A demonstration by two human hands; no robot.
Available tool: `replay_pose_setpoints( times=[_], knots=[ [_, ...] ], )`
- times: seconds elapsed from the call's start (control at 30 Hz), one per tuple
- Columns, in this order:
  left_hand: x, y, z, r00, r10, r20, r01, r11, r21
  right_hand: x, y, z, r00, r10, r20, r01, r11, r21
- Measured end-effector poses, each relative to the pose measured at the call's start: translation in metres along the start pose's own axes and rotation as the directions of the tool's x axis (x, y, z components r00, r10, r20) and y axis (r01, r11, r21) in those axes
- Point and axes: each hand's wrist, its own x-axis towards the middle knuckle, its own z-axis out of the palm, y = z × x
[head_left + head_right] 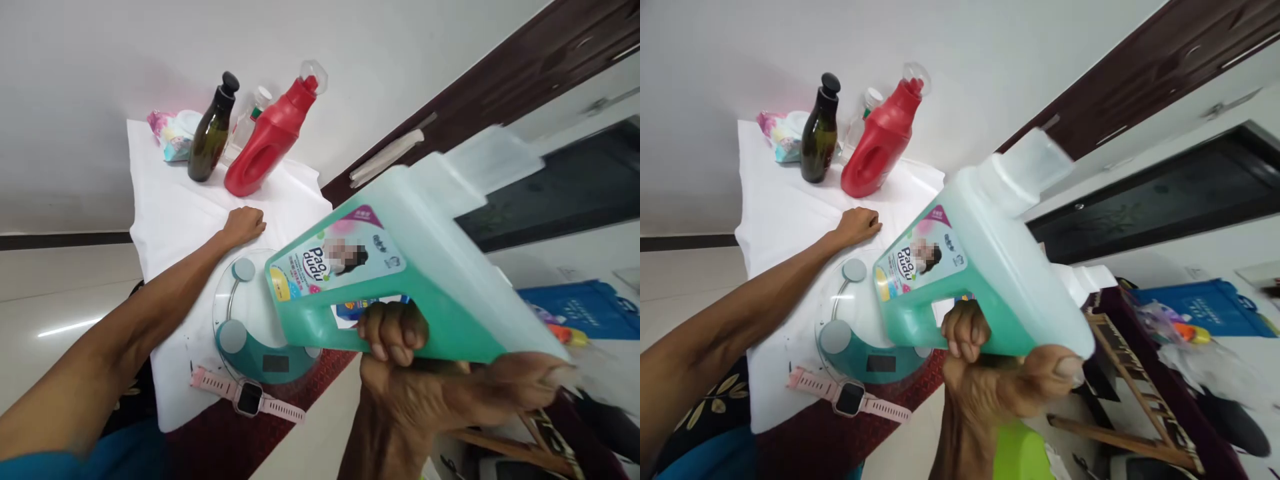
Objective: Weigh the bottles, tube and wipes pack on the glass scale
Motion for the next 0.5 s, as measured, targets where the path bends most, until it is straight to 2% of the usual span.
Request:
replay_pose_setpoints(
  times=[0.17,0.27,0.5],
  knots=[
    [0.004,-0.003,0.002,1.000,0.010,-0.024,-0.009,0.999,0.035,-0.022,0.019,-0.023,0.996,0.063,-0.069,-0.058,0.996,0.071],
    [0.006,-0.003,0.003,1.000,0.013,-0.026,-0.012,0.999,0.039,-0.030,0.027,-0.031,0.993,0.068,-0.099,-0.063,0.997,0.051],
    [0.004,-0.001,0.000,1.000,0.016,-0.014,-0.016,1.000,0.015,-0.039,0.040,-0.038,0.995,0.081,-0.057,-0.081,0.997,-0.006]
  ],
)
